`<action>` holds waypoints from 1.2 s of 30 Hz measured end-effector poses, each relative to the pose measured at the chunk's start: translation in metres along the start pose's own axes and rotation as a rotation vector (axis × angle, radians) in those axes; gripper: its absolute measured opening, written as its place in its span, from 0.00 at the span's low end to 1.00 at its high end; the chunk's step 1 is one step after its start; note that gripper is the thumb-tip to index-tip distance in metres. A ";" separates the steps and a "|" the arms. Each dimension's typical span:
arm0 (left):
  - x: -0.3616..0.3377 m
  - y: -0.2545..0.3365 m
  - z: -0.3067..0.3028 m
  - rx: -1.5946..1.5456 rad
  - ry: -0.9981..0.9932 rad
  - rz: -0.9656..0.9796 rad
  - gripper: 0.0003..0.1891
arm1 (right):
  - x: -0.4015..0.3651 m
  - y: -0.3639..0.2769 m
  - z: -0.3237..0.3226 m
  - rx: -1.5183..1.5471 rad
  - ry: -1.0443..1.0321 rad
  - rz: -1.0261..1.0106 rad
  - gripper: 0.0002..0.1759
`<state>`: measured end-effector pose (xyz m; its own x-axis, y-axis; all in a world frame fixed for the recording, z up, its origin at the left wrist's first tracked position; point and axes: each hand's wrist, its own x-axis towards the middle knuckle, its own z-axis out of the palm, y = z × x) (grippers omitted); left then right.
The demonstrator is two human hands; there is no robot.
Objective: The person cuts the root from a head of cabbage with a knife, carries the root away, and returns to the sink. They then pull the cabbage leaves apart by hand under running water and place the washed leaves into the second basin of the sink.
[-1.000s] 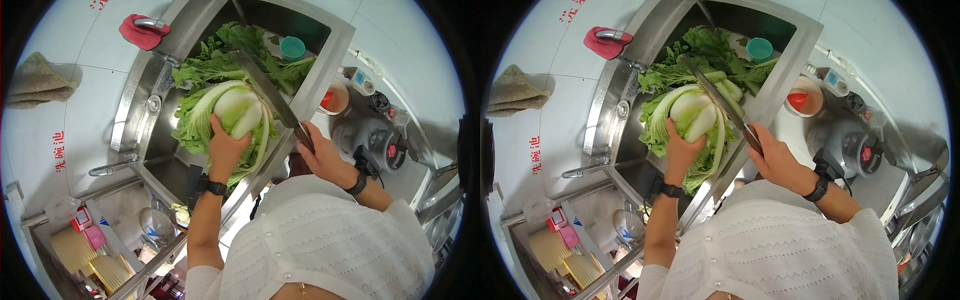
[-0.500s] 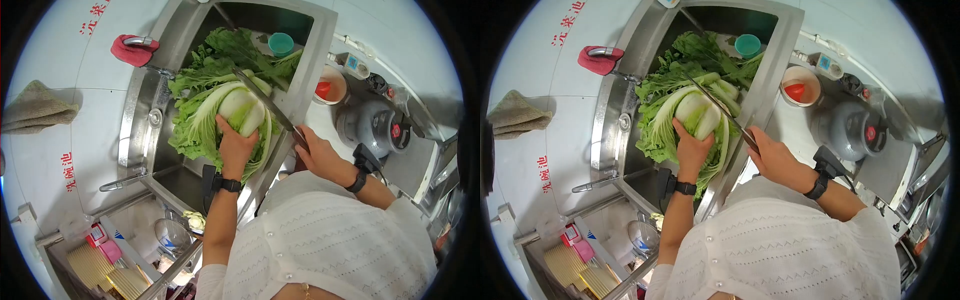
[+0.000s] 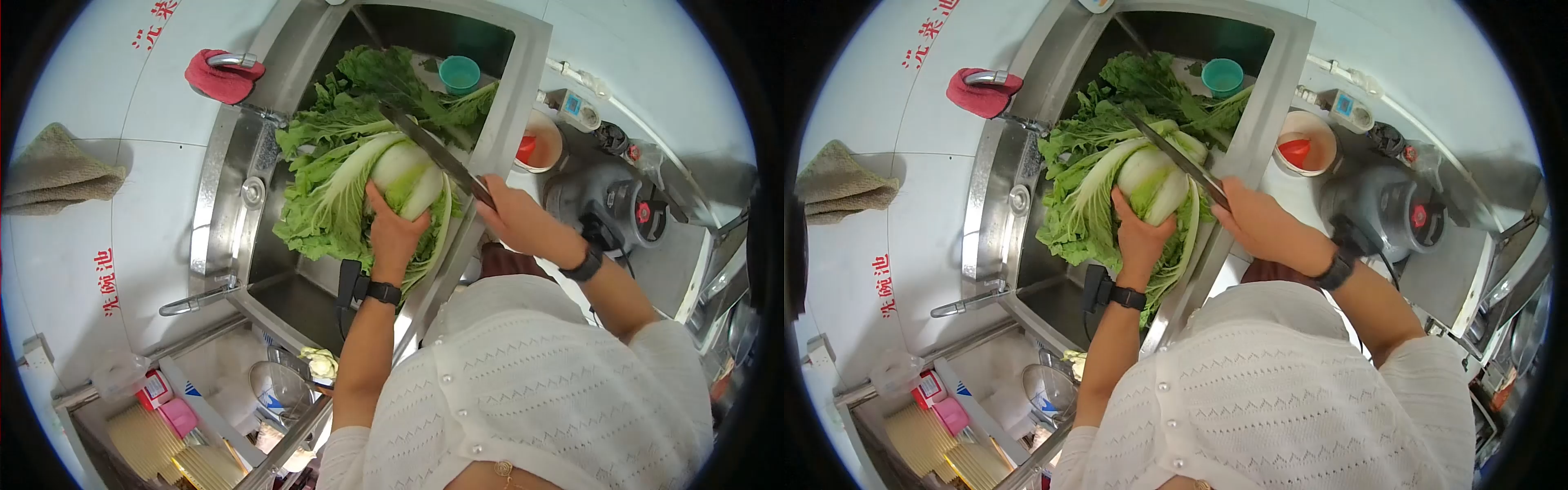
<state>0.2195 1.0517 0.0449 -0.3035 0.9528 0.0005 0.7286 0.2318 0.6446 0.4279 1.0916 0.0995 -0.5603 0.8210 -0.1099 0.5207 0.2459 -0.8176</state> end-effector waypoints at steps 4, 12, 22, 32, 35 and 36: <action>0.003 -0.004 0.007 -0.005 0.057 0.050 0.50 | 0.035 -0.006 0.004 -0.028 -0.013 0.005 0.16; 0.003 -0.021 0.006 -0.101 -0.027 0.059 0.50 | -0.008 -0.018 -0.001 -0.020 -0.064 0.124 0.16; 0.008 -0.013 0.006 -0.102 0.046 -0.019 0.50 | 0.052 0.007 0.019 -0.124 -0.031 -0.068 0.14; 0.007 -0.024 0.007 -0.049 0.057 0.104 0.51 | 0.027 0.007 0.022 -0.124 0.010 -0.066 0.14; 0.008 -0.016 0.009 -0.018 -0.042 -0.021 0.51 | 0.078 0.003 0.021 -0.093 -0.160 0.072 0.14; 0.011 -0.016 0.009 -0.051 -0.006 0.012 0.51 | 0.079 0.003 0.017 -0.090 -0.141 0.071 0.14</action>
<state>0.2098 1.0606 0.0272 -0.2909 0.9567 0.0041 0.7000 0.2099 0.6826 0.3742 1.1487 0.0783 -0.6014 0.7592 -0.2488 0.6144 0.2404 -0.7515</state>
